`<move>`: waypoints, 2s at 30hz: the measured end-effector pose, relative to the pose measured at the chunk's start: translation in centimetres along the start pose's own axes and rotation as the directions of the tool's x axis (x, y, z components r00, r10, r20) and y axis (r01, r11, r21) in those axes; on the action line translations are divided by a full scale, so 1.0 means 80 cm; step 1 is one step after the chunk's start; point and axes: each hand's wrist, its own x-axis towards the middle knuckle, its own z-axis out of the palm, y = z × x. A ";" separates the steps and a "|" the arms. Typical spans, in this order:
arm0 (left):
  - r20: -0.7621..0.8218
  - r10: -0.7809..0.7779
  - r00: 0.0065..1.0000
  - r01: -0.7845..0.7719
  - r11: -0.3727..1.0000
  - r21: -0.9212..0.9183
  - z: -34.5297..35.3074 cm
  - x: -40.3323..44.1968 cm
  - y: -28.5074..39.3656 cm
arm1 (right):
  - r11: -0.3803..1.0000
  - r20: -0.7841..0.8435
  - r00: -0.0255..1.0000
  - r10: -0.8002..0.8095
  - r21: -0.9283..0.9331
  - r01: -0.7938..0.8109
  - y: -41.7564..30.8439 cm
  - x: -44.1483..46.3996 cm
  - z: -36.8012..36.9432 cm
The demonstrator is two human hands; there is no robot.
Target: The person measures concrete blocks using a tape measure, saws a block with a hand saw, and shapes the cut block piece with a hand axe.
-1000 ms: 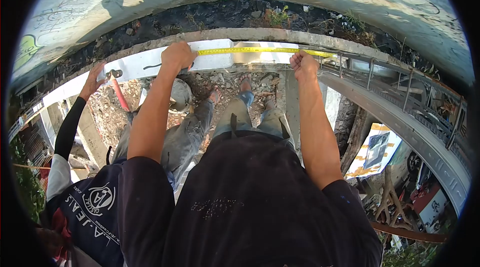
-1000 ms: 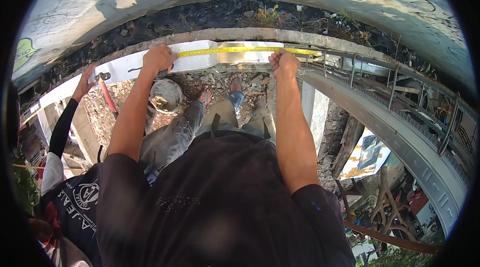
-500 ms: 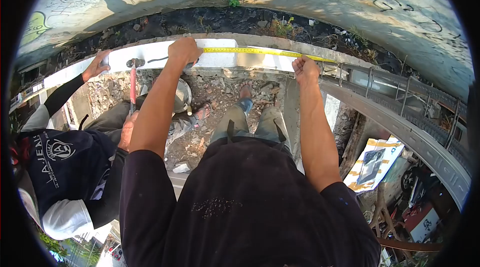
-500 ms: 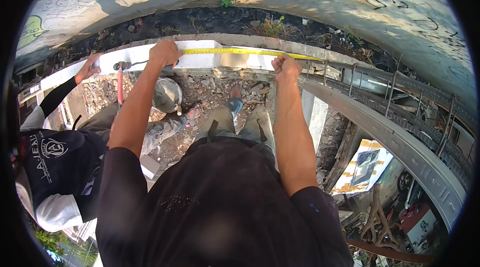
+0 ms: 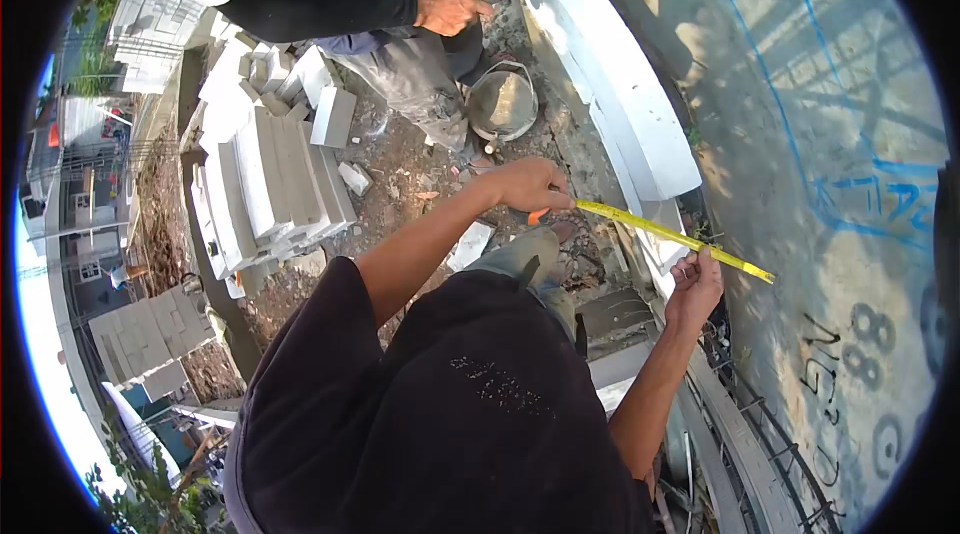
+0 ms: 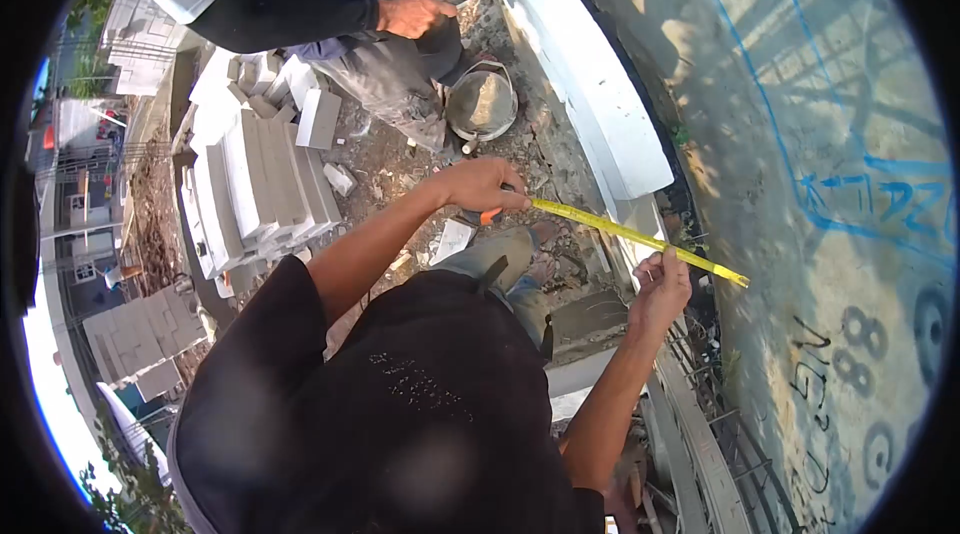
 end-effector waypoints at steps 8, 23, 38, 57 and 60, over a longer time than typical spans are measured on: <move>-0.110 -0.412 0.905 0.325 0.834 -0.446 0.139 -0.306 -0.155 | 0.852 0.368 0.824 0.431 -0.467 -0.237 0.129 -0.130 0.049; -0.256 -0.671 0.696 0.165 0.496 -0.852 0.237 -0.540 -0.324 | 0.483 0.412 0.493 0.766 -0.875 -0.020 0.306 -0.249 0.324; -0.216 -0.940 0.264 -0.285 0.138 -0.949 0.208 -0.887 -0.510 | 0.478 0.859 0.207 0.468 -0.443 0.759 0.616 -0.560 0.743; -0.096 -0.995 0.035 -0.527 0.064 -0.847 0.104 -1.078 -0.828 | 0.508 0.358 -0.791 0.497 0.619 0.599 1.044 -0.852 1.086; -0.081 -0.994 0.068 -0.480 0.038 -0.876 0.080 -1.088 -0.877 | 0.481 0.299 -0.736 0.608 0.599 0.640 1.067 -0.864 1.070</move>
